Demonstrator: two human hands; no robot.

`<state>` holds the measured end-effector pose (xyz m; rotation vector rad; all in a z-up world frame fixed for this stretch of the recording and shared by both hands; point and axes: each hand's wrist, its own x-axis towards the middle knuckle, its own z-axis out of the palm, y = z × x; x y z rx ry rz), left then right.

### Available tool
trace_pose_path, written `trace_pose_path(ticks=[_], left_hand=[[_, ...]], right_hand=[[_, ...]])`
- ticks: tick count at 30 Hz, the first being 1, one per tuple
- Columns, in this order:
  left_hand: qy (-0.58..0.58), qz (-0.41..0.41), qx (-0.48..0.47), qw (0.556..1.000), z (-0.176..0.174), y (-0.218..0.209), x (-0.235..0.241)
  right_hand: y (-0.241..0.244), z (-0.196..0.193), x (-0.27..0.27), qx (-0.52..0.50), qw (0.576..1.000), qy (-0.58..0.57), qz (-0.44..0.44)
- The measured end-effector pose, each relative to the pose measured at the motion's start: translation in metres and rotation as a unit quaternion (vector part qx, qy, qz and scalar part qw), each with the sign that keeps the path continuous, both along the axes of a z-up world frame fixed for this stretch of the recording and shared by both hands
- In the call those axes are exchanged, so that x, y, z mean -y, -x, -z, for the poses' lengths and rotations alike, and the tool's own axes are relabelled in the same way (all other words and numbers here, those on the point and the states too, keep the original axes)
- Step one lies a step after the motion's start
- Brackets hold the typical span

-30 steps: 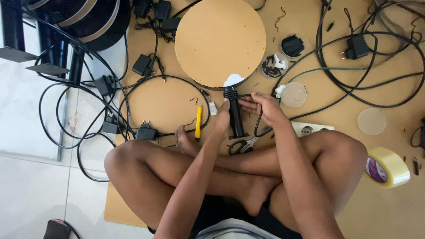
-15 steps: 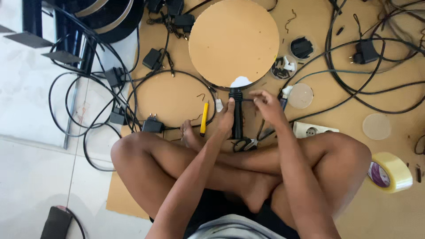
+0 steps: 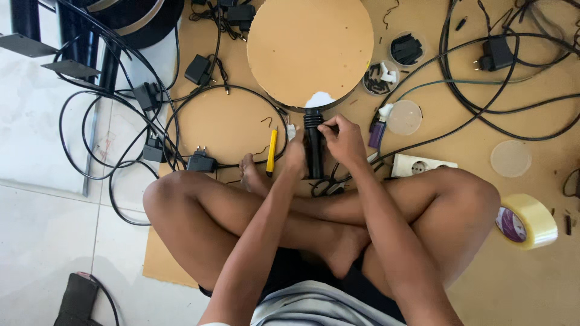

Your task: The person sits on the floor and repeatedly wraps a black cable around a cylindrical black object, likely a lamp base or stand. They use both hands to secure the cable in place while surrounded by various electronic components and tools.

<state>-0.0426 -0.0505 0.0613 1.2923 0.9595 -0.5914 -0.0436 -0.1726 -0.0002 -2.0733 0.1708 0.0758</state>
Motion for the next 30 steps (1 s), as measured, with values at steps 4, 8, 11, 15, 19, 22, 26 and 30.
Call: trace_pose_path(ticks=[4,8,11,15,19,22,26,30], left_hand=[[0.054,0.013,0.099,0.993,0.051,0.003,-0.016],[-0.054,0.103,0.072,0.991,0.058,0.006,-0.025],[-0.097,0.137,0.058,0.984,0.051,0.005,-0.026],[-0.083,0.159,0.069,0.981,0.061,-0.001,-0.024],[-0.075,0.151,0.057,0.984,0.048,0.002,-0.020],[-0.041,0.110,0.056,0.992,0.017,-0.005,-0.015],[-0.047,0.105,0.098,0.989,0.056,-0.023,-0.021],[0.008,0.082,0.037,0.996,0.029,-0.020,-0.019]], right_hand=[[-0.001,0.001,-0.001,-0.024,1.000,-0.016,0.012],[0.003,-0.012,-0.002,-0.041,0.998,-0.035,0.031],[0.003,-0.014,-0.004,-0.042,0.998,-0.042,0.037],[-0.006,0.028,0.007,-0.079,0.993,-0.078,0.033],[-0.002,0.031,0.013,-0.105,0.988,-0.109,0.035],[-0.006,0.034,0.015,-0.124,0.985,-0.115,0.033],[-0.011,0.056,0.020,-0.130,0.984,-0.122,0.029],[-0.006,0.045,0.018,-0.124,0.985,-0.120,0.025]])
